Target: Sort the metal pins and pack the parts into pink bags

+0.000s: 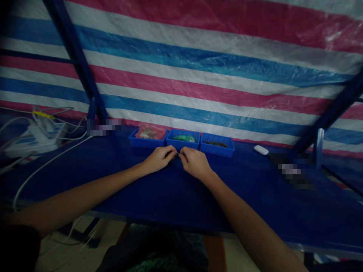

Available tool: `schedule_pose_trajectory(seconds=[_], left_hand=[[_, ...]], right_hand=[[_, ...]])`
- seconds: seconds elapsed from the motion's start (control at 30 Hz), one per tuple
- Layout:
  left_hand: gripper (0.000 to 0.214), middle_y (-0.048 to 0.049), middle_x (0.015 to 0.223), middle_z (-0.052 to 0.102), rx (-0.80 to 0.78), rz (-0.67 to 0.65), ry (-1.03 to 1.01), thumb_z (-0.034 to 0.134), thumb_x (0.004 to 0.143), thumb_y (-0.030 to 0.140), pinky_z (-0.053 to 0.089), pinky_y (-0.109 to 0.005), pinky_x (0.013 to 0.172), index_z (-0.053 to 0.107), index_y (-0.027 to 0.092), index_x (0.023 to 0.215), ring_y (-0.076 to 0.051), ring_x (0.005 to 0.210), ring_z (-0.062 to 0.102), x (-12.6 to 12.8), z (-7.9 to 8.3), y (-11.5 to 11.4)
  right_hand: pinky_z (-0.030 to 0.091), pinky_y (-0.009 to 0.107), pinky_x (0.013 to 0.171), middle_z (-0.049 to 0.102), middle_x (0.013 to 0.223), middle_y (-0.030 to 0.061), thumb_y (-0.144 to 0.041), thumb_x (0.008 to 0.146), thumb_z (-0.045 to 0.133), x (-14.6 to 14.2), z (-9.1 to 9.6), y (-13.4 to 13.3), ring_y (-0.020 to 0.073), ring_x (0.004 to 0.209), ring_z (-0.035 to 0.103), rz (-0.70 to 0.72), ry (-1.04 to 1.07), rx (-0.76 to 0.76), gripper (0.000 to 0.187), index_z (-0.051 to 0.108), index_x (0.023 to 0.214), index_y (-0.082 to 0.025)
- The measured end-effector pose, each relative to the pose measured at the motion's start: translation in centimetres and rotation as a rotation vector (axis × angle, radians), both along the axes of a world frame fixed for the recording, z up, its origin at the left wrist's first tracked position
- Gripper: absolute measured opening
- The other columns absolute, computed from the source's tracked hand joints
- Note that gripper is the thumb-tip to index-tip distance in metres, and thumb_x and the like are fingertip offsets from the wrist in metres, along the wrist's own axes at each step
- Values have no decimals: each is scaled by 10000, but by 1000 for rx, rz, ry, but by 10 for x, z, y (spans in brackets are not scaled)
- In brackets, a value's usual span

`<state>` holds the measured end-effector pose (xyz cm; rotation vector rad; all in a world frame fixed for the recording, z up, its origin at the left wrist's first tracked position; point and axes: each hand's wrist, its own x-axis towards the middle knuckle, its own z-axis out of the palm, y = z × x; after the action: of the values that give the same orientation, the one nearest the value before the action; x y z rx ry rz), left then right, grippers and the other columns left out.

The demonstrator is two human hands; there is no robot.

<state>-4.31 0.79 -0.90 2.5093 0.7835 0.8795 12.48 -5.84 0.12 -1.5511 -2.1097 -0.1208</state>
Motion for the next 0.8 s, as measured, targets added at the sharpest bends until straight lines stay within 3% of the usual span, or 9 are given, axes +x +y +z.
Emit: schedule_pose_trajectory(seconds=[0.17, 0.4, 0.8], left_hand=[[144, -27, 908, 651, 115, -36, -8, 442, 893, 240, 459, -263, 746, 558, 180, 955, -149, 819, 614, -1, -4, 3], [180, -43, 910, 650, 159, -30, 90, 395, 931, 228, 458, -267, 768, 562, 167, 958, -156, 844, 615, -2, -8, 4], [127, -26, 895, 642, 187, -8, 88, 439, 915, 235, 455, -258, 725, 539, 176, 966, -150, 799, 612, -2, -8, 3]], right_hand=[[388, 239, 672, 680, 859, 34, -246, 918, 433, -2, 1, -1, 154, 793, 623, -3, -13, -26, 184, 602, 860, -200], [354, 235, 588, 633, 713, -9, -266, 871, 510, -2, -2, 0, 135, 627, 575, -13, 35, -40, 126, 581, 956, -205], [350, 250, 618, 656, 804, 24, -243, 889, 446, 0, -3, 1, 160, 718, 595, -34, 0, -30, 150, 588, 857, -208]])
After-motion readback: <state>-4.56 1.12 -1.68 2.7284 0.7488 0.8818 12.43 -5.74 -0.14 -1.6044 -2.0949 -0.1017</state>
